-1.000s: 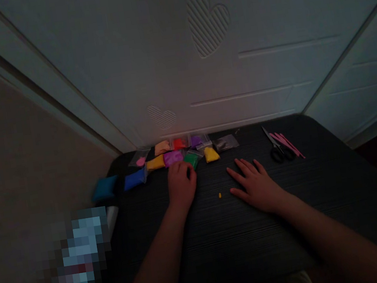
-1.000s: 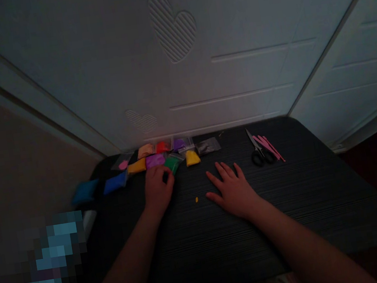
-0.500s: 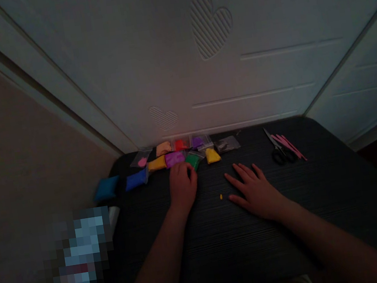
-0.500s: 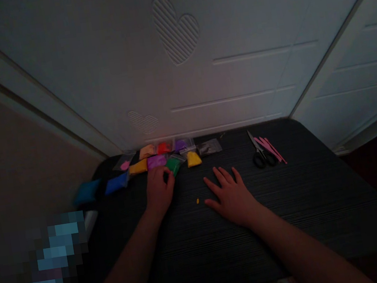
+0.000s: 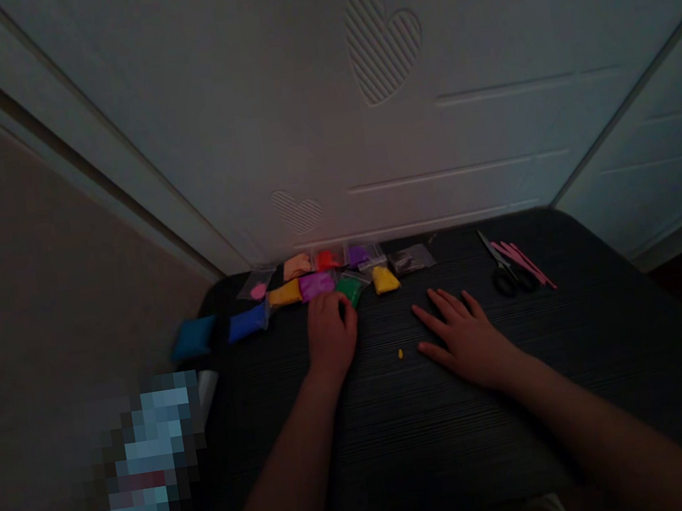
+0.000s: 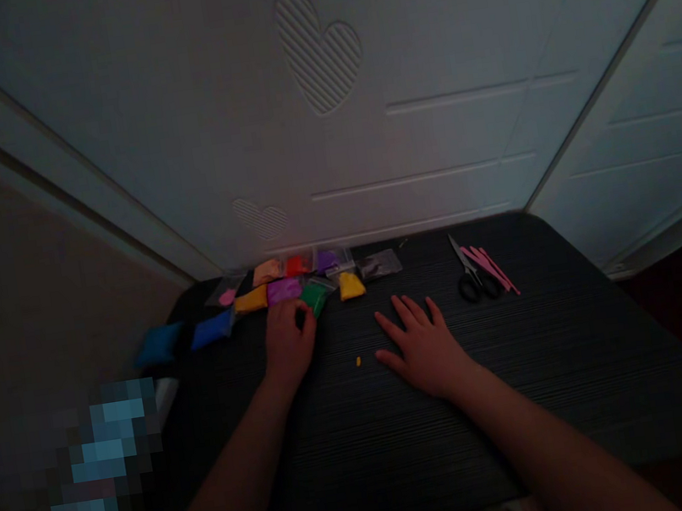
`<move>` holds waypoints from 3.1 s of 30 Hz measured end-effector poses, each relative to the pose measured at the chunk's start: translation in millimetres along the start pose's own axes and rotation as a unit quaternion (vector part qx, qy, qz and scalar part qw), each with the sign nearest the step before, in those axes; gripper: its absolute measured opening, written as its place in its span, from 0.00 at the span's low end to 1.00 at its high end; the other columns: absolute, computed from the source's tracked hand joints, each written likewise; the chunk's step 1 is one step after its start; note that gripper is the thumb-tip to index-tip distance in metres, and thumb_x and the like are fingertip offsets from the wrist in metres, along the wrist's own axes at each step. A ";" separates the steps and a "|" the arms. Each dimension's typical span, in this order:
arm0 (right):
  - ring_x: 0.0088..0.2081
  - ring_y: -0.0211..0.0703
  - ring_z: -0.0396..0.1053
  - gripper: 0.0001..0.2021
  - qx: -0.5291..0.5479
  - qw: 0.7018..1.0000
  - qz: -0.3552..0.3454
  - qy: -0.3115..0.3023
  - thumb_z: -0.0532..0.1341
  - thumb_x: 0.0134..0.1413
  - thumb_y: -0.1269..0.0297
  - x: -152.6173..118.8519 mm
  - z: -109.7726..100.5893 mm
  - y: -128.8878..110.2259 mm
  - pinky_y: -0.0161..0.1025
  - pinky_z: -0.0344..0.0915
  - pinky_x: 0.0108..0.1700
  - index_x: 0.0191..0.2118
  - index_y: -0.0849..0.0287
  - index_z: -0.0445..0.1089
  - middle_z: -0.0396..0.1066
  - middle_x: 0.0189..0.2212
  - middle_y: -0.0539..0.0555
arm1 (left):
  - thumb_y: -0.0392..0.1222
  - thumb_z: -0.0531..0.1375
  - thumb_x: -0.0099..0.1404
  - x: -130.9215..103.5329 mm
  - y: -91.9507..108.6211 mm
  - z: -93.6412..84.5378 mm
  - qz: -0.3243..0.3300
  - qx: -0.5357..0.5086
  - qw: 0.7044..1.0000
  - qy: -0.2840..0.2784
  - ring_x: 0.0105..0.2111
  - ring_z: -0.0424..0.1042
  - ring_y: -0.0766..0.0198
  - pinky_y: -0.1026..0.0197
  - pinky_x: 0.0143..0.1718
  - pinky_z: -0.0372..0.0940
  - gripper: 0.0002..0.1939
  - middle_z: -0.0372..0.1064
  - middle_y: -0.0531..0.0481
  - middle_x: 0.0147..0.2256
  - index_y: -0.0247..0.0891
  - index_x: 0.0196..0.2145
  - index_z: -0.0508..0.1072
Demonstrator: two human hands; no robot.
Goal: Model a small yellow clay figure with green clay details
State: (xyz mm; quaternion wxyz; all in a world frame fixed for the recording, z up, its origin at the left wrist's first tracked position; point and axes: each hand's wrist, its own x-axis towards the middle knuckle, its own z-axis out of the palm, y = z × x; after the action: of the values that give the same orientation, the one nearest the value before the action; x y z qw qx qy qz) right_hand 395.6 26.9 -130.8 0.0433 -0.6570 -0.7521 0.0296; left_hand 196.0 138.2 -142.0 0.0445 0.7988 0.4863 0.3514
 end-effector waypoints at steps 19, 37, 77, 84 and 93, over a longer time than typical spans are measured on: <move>0.60 0.54 0.40 0.29 0.004 1.000 -0.011 0.001 0.40 0.53 0.43 0.1 0.9 -0.8 0.57 0.35 0.56 0.59 0.50 0.48 0.44 0.60 0.60 | 0.32 0.51 0.58 0.1 0.1 0.0 0.001 -0.007 1.000 -0.006 0.35 0.61 0.58 0.56 0.39 0.59 0.04 0.62 0.48 0.31 0.39 0.29 0.61; 0.60 0.53 0.39 0.29 0.004 1.000 -0.016 -0.002 0.40 0.54 0.43 0.1 -0.8 -2.2 0.57 0.34 0.56 0.59 0.50 0.47 0.43 0.61 0.58 | 0.33 0.52 0.57 -0.3 0.2 -0.1 -0.003 -0.007 1.000 -0.004 0.35 0.61 0.58 0.56 0.37 0.58 0.03 0.62 0.48 0.30 0.39 0.29 0.61; 0.60 0.55 0.40 0.30 0.012 1.000 -0.020 0.016 0.41 0.53 0.43 1.2 3.2 -3.7 0.58 0.35 0.56 0.58 0.50 0.49 0.45 0.60 0.60 | 0.33 0.52 0.58 0.2 0.9 -0.4 0.000 0.000 1.000 -0.010 0.35 0.61 0.60 0.58 0.37 0.58 0.03 0.61 0.48 0.30 0.39 0.28 0.60; 0.60 0.56 0.41 0.29 0.013 1.000 -0.007 0.021 0.43 0.53 0.44 1.0 3.2 -0.9 0.59 0.36 0.55 0.58 0.52 0.49 0.45 0.60 0.62 | 0.34 0.52 0.58 0.1 0.1 -0.2 -0.001 0.000 1.000 -0.010 0.34 0.61 0.60 0.58 0.37 0.58 0.03 0.61 0.48 0.30 0.39 0.28 0.60; 0.60 0.56 0.42 0.29 0.014 1.000 -0.005 0.020 0.43 0.53 0.45 1.4 2.5 -1.8 0.59 0.36 0.55 0.58 0.51 0.49 0.45 0.60 0.62 | 0.34 0.52 0.58 -0.5 -0.1 -0.1 0.002 -0.003 1.000 -0.009 0.35 0.61 0.59 0.57 0.38 0.58 0.02 0.62 0.48 0.31 0.38 0.29 0.61</move>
State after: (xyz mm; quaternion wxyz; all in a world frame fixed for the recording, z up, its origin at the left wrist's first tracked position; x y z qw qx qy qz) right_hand 393.4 28.1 -133.0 0.0677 -0.6527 -0.7541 0.0261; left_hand 195.8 137.8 -142.3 0.0509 0.8029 0.4830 0.3455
